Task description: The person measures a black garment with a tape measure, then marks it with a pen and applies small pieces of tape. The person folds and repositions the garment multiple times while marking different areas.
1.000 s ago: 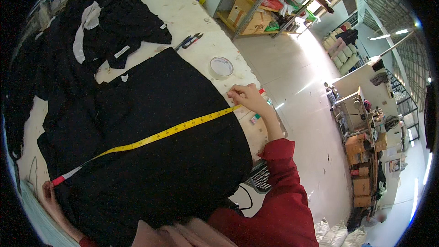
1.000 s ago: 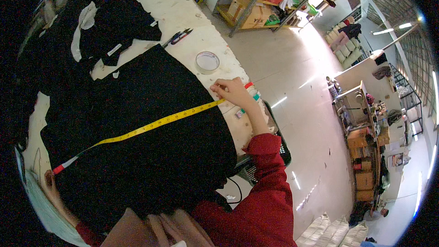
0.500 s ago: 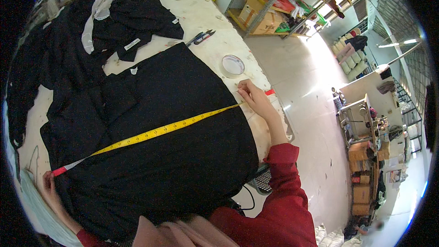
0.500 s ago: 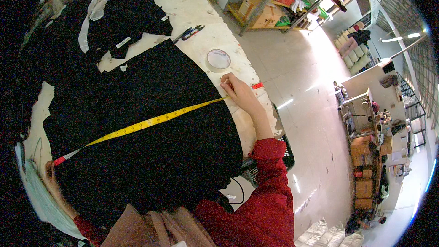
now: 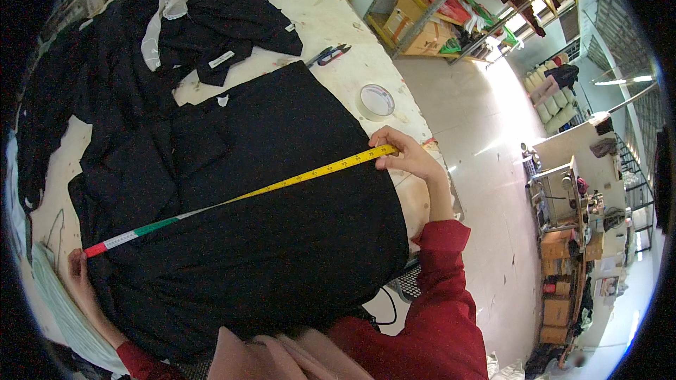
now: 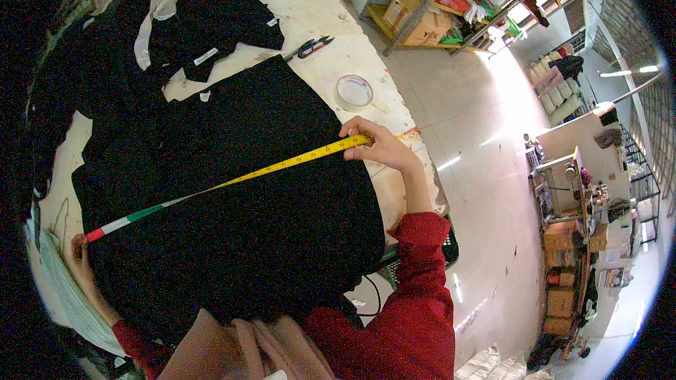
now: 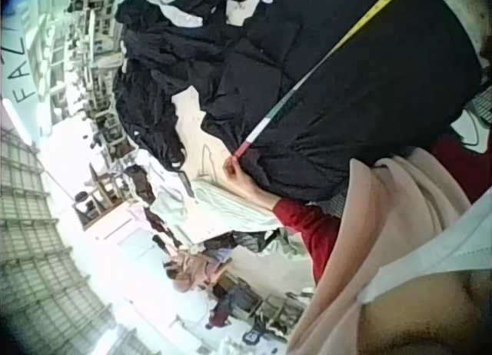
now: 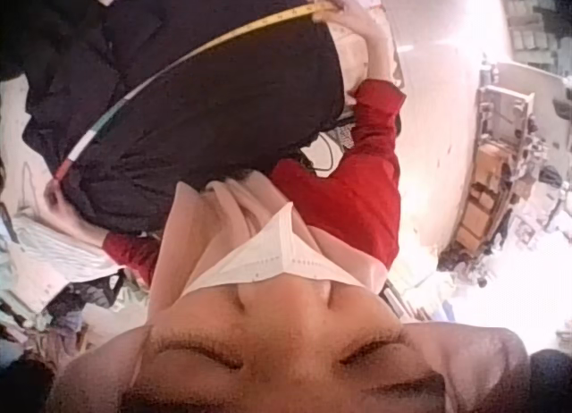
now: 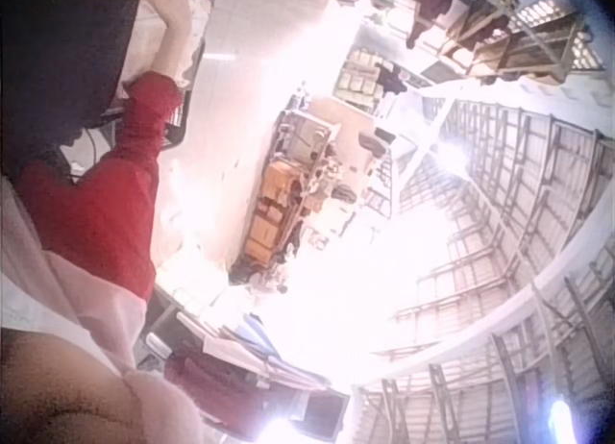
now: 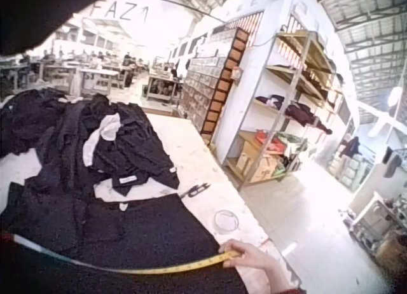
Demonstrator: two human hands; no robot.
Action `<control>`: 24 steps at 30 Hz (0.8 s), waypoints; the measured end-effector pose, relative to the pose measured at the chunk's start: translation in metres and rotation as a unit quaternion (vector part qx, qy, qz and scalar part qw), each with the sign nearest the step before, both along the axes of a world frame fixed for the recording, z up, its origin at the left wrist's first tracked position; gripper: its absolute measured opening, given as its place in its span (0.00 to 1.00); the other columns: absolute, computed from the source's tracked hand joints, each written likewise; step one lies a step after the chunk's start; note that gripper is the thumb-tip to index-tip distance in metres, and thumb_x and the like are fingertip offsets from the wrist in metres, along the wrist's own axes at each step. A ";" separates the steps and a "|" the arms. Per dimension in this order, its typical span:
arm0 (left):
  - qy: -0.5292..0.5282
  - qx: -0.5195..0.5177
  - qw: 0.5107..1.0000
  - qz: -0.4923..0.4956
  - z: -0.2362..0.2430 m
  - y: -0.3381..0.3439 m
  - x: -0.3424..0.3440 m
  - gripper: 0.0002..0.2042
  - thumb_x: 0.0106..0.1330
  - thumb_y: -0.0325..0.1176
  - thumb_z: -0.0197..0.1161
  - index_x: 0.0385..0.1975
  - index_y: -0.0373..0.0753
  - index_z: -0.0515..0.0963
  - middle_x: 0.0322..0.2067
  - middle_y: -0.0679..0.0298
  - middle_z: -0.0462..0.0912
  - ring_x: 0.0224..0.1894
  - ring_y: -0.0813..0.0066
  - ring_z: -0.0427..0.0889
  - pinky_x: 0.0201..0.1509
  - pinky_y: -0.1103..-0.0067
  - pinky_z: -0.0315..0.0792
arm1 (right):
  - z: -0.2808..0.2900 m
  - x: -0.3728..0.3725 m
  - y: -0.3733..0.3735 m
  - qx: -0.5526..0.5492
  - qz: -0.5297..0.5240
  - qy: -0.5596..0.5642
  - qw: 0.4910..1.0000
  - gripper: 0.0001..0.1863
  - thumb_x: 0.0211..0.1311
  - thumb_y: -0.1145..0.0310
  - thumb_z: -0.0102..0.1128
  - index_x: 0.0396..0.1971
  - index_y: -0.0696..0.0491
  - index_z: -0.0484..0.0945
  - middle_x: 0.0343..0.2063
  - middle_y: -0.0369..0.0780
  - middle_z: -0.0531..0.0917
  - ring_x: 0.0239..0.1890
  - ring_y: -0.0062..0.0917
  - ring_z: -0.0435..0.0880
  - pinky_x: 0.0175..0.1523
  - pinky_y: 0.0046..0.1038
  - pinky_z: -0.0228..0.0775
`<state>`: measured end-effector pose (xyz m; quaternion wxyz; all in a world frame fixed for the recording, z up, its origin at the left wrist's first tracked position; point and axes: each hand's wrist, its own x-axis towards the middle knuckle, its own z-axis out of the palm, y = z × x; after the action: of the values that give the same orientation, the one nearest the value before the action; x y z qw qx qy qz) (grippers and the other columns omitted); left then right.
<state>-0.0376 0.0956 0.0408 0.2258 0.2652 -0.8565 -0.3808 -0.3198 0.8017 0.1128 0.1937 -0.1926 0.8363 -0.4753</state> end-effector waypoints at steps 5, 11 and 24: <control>0.014 0.034 0.999 -0.023 -0.016 -0.031 0.008 0.14 0.70 0.35 0.59 0.47 0.30 0.74 0.44 0.61 0.77 0.50 0.74 0.74 0.59 0.77 0.65 | -0.008 -0.026 0.016 -0.009 0.117 0.046 0.992 0.09 0.59 0.74 0.64 0.40 0.57 0.80 0.41 0.35 0.80 0.42 0.19 0.76 0.48 0.24 0.70; 0.010 0.025 1.000 -0.013 -0.019 -0.032 0.009 0.14 0.70 0.33 0.59 0.48 0.29 0.73 0.45 0.59 0.77 0.51 0.72 0.75 0.60 0.77 0.65 | -0.016 -0.024 0.009 0.009 -0.078 -0.003 0.997 0.04 0.59 0.72 0.61 0.32 0.56 0.82 0.35 0.37 0.83 0.35 0.23 0.81 0.41 0.26 0.75; 0.008 0.021 0.999 -0.023 -0.025 -0.050 0.010 0.13 0.71 0.33 0.58 0.48 0.30 0.73 0.46 0.61 0.77 0.51 0.73 0.73 0.61 0.77 0.64 | -0.028 -0.024 0.007 0.092 -0.094 0.193 0.972 0.07 0.56 0.73 0.61 0.35 0.54 0.80 0.31 0.38 0.83 0.37 0.26 0.83 0.46 0.28 0.74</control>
<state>-0.0274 0.0455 0.0157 0.2178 0.2469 -0.8525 -0.4060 -0.3443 0.8082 0.0852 -0.0004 -0.1828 0.9125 -0.3661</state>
